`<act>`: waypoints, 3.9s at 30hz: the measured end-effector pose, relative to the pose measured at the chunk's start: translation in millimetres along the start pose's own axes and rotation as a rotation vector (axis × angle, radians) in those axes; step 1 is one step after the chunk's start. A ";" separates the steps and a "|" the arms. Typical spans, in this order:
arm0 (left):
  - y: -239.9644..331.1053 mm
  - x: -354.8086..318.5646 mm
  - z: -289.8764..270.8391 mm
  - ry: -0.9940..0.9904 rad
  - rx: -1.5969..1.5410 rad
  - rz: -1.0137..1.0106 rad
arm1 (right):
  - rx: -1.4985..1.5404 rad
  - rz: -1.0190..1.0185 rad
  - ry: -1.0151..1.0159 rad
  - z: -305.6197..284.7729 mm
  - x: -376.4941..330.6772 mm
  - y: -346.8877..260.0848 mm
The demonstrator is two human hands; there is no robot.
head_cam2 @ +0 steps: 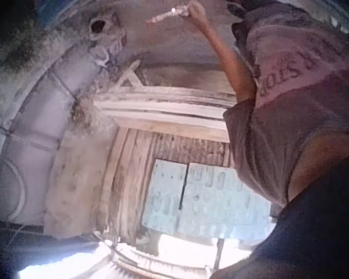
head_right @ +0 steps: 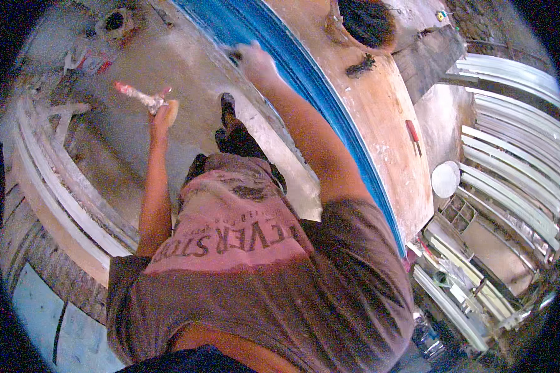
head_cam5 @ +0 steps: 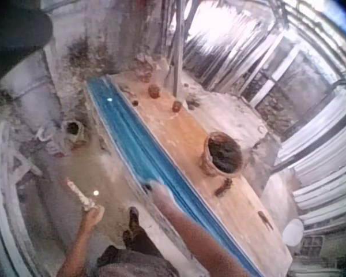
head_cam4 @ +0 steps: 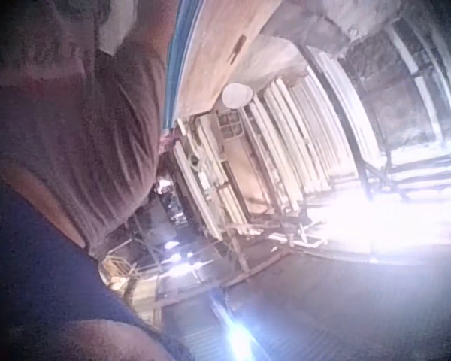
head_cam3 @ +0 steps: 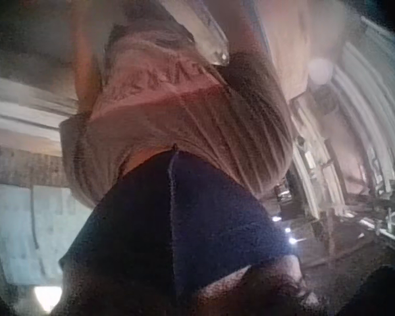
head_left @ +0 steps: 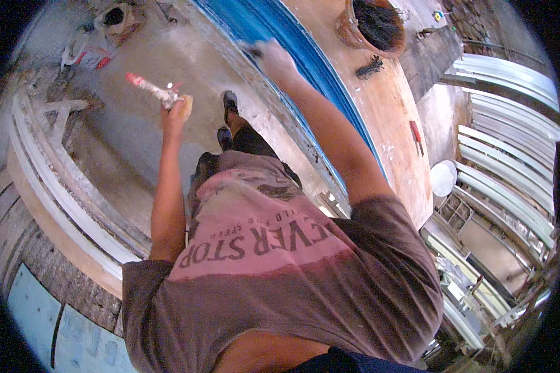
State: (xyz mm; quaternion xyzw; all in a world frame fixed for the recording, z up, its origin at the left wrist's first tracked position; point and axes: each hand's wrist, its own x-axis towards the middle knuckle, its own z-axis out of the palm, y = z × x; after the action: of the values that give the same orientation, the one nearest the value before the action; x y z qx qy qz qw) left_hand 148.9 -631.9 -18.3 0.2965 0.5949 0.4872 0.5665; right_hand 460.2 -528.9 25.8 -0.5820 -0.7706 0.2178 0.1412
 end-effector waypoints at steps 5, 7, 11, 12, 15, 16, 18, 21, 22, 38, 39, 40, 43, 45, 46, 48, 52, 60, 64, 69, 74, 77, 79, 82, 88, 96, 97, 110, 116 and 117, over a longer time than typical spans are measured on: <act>20.1 25.4 -21.3 -0.060 0.151 0.076 | -0.050 0.068 -0.035 4.7 5.8 -28.3; 11.1 31.6 -41.2 -0.024 -0.035 0.011 | -0.120 0.093 -0.112 -28.4 -75.0 -33.2; 6.8 45.9 -73.9 0.116 0.047 -0.048 | 0.135 0.609 0.026 -50.1 -286.4 7.3; -3.4 52.7 -91.7 0.114 0.011 -0.025 | 0.251 0.820 0.036 -59.7 -315.3 3.2; -9.8 62.5 -90.1 0.118 -0.067 -0.009 | 0.357 1.105 -0.022 -76.7 -354.8 -0.2; -11.0 62.0 -87.1 0.131 -0.088 -0.017 | 0.286 0.877 0.046 -65.4 -348.0 8.8; -14.0 67.7 -76.6 0.120 -0.097 -0.036 | 0.274 0.757 0.101 -43.7 -289.7 8.3; 3.9 76.9 -50.0 0.008 -0.001 -0.028 | 0.371 0.558 0.117 -11.0 -132.5 -17.2; 13.4 74.9 -38.5 -0.038 0.046 -0.023 | 0.366 0.508 0.094 -17.6 -72.9 -43.3; 7.3 40.9 -72.1 -0.048 0.034 -0.031 | 0.251 0.798 0.147 -30.1 -316.4 15.5; 1.6 47.3 -75.1 -0.077 0.036 0.004 | 0.272 0.769 0.131 -34.5 -284.2 5.2; -1.8 54.5 -81.0 -0.100 0.039 0.040 | 0.294 0.727 0.116 -31.9 -240.0 -4.4; 34.6 67.4 -34.7 -0.106 0.024 0.022 | 0.331 0.602 0.119 -12.3 -101.6 -26.6; 55.5 88.4 -21.2 -0.134 0.047 -0.015 | 0.328 0.506 0.126 12.0 16.7 -46.3; 64.8 101.7 -11.9 -0.163 0.063 -0.038 | 0.291 0.391 0.253 30.0 67.9 -49.5; 79.8 126.8 0.0 -0.216 0.169 0.048 | 0.316 0.482 0.102 26.0 152.7 -71.0; 109.3 148.1 -13.5 -0.137 0.158 0.117 | 0.353 0.367 0.149 19.0 116.1 -72.4; 87.5 175.8 -72.1 -0.029 0.080 0.003 | 0.330 0.607 0.067 9.1 29.1 -61.3; 106.6 195.5 -28.6 -0.113 0.054 -0.009 | 0.317 0.443 0.190 34.3 177.0 -82.3; 134.2 215.5 -27.6 -0.101 0.020 0.017 | 0.087 0.248 -0.127 3.1 158.0 -88.2; 120.8 246.5 -63.0 -0.068 -0.072 0.030 | -0.298 0.202 -0.348 -10.1 67.7 -82.6; 130.8 275.8 -57.8 -0.119 -0.050 -0.003 | -0.248 0.082 -0.197 5.8 134.1 -91.9; 143.5 286.0 -49.5 -0.165 -0.015 -0.005 | -0.159 0.119 -0.176 5.5 199.7 -101.9; 152.2 308.3 -57.3 -0.184 0.029 0.065 | -0.192 0.132 -0.223 5.2 211.6 -109.8; 152.6 326.7 -106.0 -0.118 -0.136 0.012 | -0.198 0.317 -0.324 -6.7 107.0 -93.0; 161.1 345.1 -99.9 -0.202 -0.024 0.004 | -0.083 0.197 -0.175 39.3 278.0 -124.3; 158.3 346.3 -100.4 -0.199 -0.026 0.024 | -0.064 0.214 -0.182 24.8 259.0 -128.7; 146.1 349.4 -133.3 -0.130 -0.108 -0.063 | 0.608 0.730 -0.006 1.1 161.3 -123.0; 189.5 357.0 -114.6 -0.194 -0.021 -0.005 | 0.269 0.364 -0.041 77.8 439.5 -129.0; 191.1 361.5 -119.5 -0.207 -0.017 0.007 | 0.267 0.387 -0.088 79.3 458.9 -131.9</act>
State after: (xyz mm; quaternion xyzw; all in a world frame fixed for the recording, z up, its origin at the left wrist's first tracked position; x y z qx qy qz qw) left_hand -70.1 -267.2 3.5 0.3426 0.5281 0.4607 0.6257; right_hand 182.9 -132.6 6.6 -0.6851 -0.6145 0.3658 0.1387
